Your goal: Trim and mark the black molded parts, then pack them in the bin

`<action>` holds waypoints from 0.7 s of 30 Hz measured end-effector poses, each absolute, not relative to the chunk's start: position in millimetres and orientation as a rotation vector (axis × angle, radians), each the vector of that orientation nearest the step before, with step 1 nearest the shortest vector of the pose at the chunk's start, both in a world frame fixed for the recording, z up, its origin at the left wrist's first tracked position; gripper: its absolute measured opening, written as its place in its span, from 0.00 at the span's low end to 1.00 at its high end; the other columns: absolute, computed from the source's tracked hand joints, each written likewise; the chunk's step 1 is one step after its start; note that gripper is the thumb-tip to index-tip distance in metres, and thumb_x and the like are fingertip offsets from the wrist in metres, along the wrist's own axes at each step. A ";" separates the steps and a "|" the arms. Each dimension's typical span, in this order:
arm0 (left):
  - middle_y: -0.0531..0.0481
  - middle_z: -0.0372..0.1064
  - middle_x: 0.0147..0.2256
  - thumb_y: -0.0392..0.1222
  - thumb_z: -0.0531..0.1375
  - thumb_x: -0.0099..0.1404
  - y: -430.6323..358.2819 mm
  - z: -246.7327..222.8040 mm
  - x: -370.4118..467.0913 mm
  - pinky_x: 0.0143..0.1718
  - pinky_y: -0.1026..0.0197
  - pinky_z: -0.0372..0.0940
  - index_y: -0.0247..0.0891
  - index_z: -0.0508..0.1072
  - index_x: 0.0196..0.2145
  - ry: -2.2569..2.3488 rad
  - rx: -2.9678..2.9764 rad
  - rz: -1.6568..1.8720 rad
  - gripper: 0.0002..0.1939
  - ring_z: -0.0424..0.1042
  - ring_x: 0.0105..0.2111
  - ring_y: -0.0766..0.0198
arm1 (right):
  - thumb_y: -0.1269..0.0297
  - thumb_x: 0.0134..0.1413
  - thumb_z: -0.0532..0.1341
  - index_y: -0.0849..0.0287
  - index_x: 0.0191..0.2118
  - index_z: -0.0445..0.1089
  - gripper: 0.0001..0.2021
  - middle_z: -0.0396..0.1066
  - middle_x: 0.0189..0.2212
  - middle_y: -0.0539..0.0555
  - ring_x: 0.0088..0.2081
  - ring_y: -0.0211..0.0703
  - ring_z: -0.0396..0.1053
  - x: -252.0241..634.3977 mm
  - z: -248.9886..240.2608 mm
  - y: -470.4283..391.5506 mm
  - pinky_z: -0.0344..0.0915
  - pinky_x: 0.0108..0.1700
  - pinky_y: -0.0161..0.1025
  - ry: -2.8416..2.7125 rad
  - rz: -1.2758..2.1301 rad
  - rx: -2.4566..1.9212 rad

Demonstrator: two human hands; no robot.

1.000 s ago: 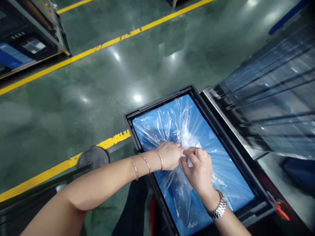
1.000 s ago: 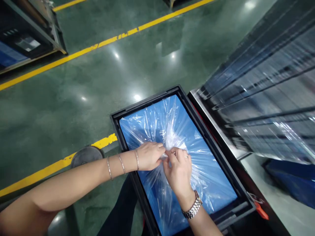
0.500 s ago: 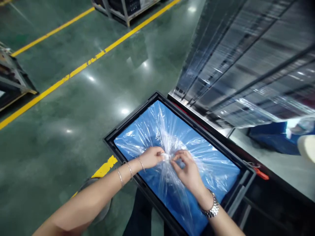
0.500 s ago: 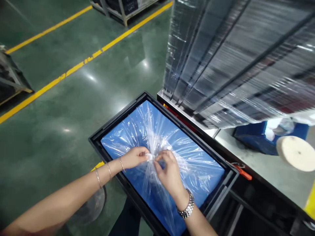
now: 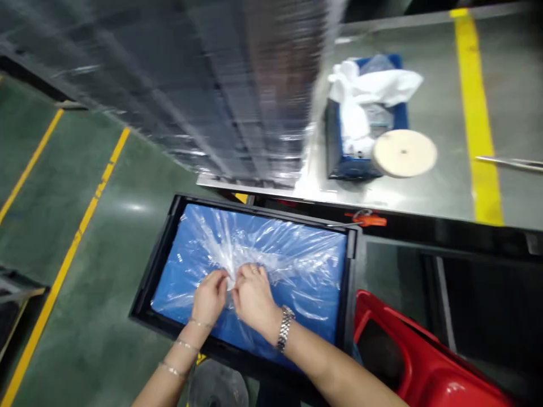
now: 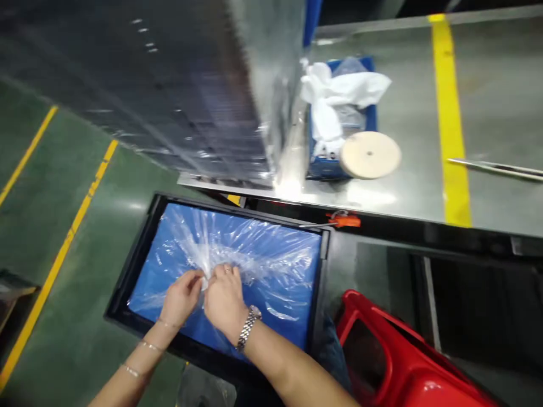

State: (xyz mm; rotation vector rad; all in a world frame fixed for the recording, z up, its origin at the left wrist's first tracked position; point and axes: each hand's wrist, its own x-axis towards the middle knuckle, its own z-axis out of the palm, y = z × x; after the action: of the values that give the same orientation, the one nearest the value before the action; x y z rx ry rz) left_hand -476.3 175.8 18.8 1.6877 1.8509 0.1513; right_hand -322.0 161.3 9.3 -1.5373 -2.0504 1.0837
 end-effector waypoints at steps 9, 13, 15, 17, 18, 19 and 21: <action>0.29 0.56 0.63 0.52 0.51 0.70 143.2 -0.3 -365.7 0.59 0.32 0.58 0.34 0.61 0.60 2.002 2.364 0.184 0.27 0.59 0.62 0.37 | 0.62 0.59 0.61 0.58 0.32 0.69 0.06 0.72 0.34 0.52 0.40 0.44 0.67 -158.2 11.8 64.4 0.65 0.49 0.43 -2.078 1.094 -1.380; 0.16 0.58 0.59 0.57 0.43 0.70 138.8 -26.4 -318.8 0.60 0.28 0.52 0.13 0.65 0.56 2.103 2.338 -0.046 0.38 0.59 0.61 0.29 | 0.65 0.53 0.67 0.60 0.30 0.70 0.06 0.74 0.31 0.52 0.39 0.44 0.69 -132.7 -23.5 37.0 0.63 0.55 0.44 -2.229 0.995 -1.218; 0.14 0.56 0.59 0.58 0.42 0.70 140.6 -31.9 -309.6 0.62 0.33 0.53 0.09 0.64 0.56 2.118 2.313 -0.034 0.41 0.56 0.63 0.31 | 0.64 0.57 0.66 0.61 0.32 0.71 0.07 0.75 0.34 0.52 0.42 0.43 0.71 -135.9 -34.5 35.1 0.63 0.55 0.46 -2.263 0.949 -1.179; 0.14 0.56 0.59 0.57 0.42 0.70 143.2 -32.1 -307.0 0.63 0.36 0.53 0.08 0.64 0.56 2.121 2.296 -0.017 0.42 0.55 0.63 0.32 | 0.63 0.60 0.64 0.62 0.34 0.72 0.07 0.75 0.34 0.51 0.43 0.42 0.72 -141.9 -38.5 36.1 0.65 0.53 0.47 -2.256 0.928 -1.185; 0.14 0.56 0.59 0.57 0.42 0.70 144.1 -31.5 -306.9 0.63 0.36 0.53 0.07 0.63 0.56 2.125 2.298 -0.017 0.41 0.54 0.64 0.33 | 0.63 0.61 0.63 0.62 0.34 0.72 0.07 0.74 0.34 0.51 0.42 0.42 0.72 -144.5 -38.7 36.5 0.66 0.52 0.47 -2.242 0.923 -1.194; 0.14 0.56 0.59 0.57 0.41 0.70 144.7 -30.9 -307.1 0.63 0.35 0.53 0.07 0.63 0.56 2.130 2.310 -0.020 0.41 0.54 0.63 0.32 | 0.64 0.62 0.63 0.62 0.34 0.71 0.07 0.74 0.34 0.51 0.42 0.41 0.72 -146.4 -38.6 36.6 0.67 0.51 0.46 -2.226 0.920 -1.201; 0.13 0.55 0.59 0.56 0.41 0.70 144.5 -30.9 -307.9 0.62 0.34 0.53 0.07 0.62 0.56 2.140 2.329 -0.015 0.41 0.54 0.63 0.32 | 0.66 0.61 0.63 0.63 0.34 0.71 0.06 0.74 0.34 0.50 0.41 0.41 0.72 -148.4 -38.9 35.6 0.68 0.50 0.46 -2.189 0.913 -1.213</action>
State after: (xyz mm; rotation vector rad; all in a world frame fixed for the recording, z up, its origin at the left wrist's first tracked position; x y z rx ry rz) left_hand -307.9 144.5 -30.9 2.3292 2.1404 -0.0149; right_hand -148.4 35.6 -38.9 -1.2126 -2.1887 0.9133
